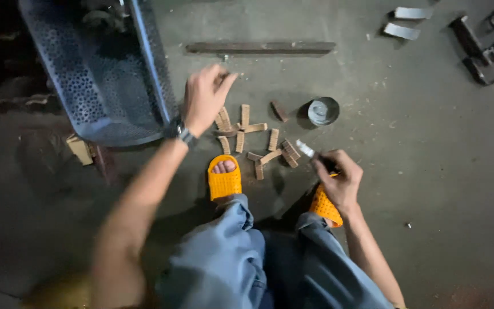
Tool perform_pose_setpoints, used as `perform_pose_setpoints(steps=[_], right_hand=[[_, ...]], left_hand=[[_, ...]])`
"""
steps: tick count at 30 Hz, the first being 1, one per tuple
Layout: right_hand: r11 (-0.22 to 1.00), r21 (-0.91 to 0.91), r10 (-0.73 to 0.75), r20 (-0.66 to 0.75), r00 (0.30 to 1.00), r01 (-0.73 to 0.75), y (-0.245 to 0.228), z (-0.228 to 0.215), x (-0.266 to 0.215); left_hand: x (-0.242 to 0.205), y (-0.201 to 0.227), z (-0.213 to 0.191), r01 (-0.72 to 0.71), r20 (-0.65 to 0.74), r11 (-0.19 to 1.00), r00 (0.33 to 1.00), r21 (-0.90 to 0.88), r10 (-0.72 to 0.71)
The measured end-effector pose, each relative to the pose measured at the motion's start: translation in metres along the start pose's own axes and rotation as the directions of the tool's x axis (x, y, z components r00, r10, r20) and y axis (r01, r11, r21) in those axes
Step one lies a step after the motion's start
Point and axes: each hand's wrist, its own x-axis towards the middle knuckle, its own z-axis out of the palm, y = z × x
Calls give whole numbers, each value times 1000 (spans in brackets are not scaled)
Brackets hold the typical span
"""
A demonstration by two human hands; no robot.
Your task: The person sits on the floor and repeatedly picks up small rectangular wooden pieces. They use a small metal tool to scoop a white substance from a metal cup and apply it to the surface of each piece. After applying the substance, the person places the piece on the floor next to others.
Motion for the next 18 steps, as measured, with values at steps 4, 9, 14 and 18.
perform_pose_setpoints(steps=[4, 9, 14, 18], right_hand=[[996, -14, -84, -76, 994, 83, -15, 8, 15], [990, 2, -139, -73, 988, 139, -29, 23, 19], [988, 34, -151, -65, 986, 153, -47, 31, 13], [958, -119, -274, -98, 957, 262, -47, 23, 11]], left_hand=[[-96, -36, 18, 347, -9, 938, 938, 22, -347], [-136, -45, 36, 464, -124, 880, 872, -99, -474], [-123, -19, 29, 527, -80, 808, 822, -264, -563], [-108, 22, -10, 421, -89, 896, 896, -144, -435]])
